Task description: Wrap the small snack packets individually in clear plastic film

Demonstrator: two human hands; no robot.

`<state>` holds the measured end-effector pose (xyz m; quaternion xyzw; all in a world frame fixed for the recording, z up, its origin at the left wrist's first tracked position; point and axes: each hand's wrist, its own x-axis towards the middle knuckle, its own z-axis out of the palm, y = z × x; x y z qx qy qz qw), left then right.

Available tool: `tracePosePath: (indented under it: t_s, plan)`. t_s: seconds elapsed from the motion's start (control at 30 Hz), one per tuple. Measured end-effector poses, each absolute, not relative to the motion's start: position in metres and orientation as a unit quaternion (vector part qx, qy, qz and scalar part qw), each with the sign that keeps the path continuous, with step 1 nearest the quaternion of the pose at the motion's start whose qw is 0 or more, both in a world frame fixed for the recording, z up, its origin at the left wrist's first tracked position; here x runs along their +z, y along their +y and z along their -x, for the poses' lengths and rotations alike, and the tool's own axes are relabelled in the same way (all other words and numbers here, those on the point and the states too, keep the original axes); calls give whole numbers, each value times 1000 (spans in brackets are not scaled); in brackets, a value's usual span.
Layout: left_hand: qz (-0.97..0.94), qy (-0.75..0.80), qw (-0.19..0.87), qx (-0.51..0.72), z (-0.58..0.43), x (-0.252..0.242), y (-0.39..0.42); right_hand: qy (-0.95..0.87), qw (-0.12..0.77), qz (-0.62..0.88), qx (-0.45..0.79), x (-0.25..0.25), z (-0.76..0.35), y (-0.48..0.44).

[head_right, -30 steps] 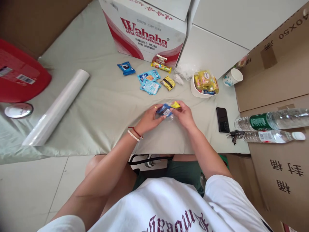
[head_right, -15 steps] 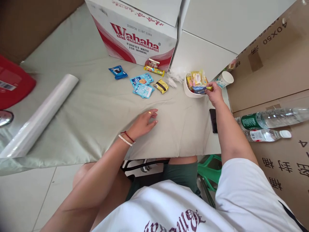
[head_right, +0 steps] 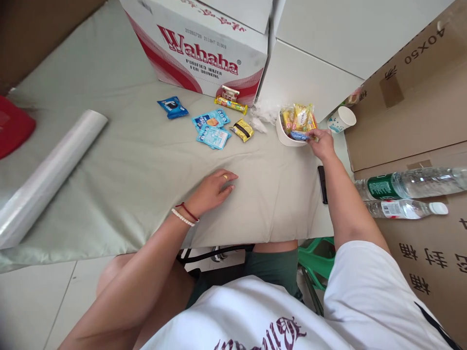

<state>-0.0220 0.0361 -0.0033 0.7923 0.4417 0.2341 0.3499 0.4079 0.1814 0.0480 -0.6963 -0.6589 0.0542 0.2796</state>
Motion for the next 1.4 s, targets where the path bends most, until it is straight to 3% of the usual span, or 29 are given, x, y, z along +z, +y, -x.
tracePosePath:
  t_s: [0.2, 0.47, 0.6, 0.77, 1.13, 1.4]
  plan:
    - [-798, 434, 343, 240, 20, -5, 35, -694, 240, 677, -48, 35, -389, 169]
    - [-809, 428, 325, 239, 17, -7, 35, -683, 208, 683, -152, 54, -339, 155]
    - [-813, 430, 317, 231, 17, -7, 35, -728, 139, 659, -129, 45, -299, 164]
    - [-821, 420, 314, 225, 19, -6, 35, -711, 123, 684, -110, 29, -294, 179]
    - [-820, 420, 316, 227, 20, -8, 38, -627, -33, 774, -81, 42, -353, 113]
    - [-822, 404, 308, 260, 28, -23, 39, -606, -75, 783, -117, 50, -421, 131]
